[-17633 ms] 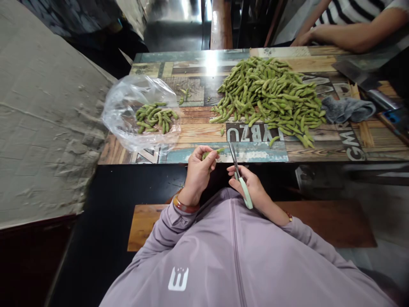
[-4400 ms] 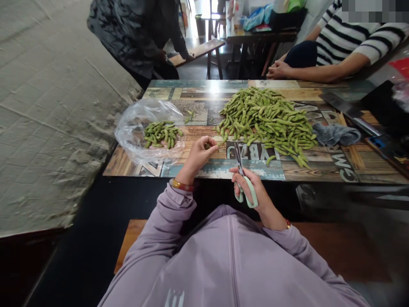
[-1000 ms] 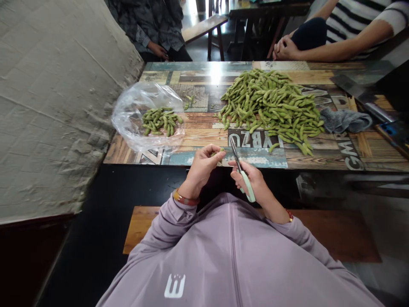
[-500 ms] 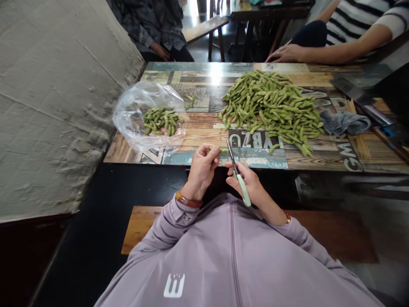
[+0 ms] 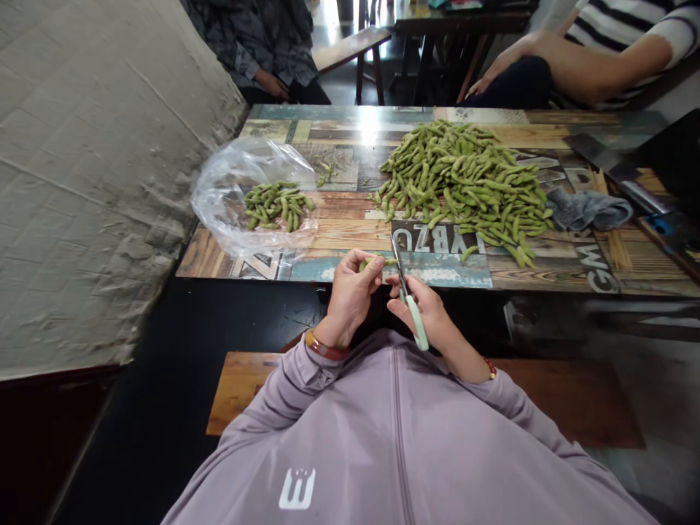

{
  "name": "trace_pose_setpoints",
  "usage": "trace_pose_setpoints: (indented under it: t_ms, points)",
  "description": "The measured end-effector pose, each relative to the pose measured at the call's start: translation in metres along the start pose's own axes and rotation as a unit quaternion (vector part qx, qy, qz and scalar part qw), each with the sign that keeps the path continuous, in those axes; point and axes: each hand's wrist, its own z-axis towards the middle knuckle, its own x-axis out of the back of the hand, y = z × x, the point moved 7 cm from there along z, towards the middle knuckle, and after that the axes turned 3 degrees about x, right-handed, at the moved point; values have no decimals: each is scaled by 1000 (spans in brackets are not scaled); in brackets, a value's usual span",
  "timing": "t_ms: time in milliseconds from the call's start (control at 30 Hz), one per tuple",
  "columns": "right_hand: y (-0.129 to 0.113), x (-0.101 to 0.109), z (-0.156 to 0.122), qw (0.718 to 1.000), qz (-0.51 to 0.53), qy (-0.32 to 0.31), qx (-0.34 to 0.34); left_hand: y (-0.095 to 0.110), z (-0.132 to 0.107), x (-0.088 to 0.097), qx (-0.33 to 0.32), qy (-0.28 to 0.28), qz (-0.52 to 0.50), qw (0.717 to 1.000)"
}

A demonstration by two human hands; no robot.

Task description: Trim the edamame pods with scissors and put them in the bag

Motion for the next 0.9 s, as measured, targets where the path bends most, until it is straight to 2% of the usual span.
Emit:
trace_pose_setpoints:
  t_ms: [333,500,767,833,900]
  points:
    - [-1,0,1,1000,-1,2,6,0,-2,-1,-20,-3,12,1000]
    - [9,-1,-1,998,38,3,-43,1,1,-1,-19,-14,1,1000]
    - [16,6,0,984,134,37,-107,21,25,29,45,35,-74,996]
    - [16,6,0,983,143,37,-109,26,31,30,34,17,-42,998]
    - [15,6,0,983,143,36,-107,29,36,27,6,-16,50,999]
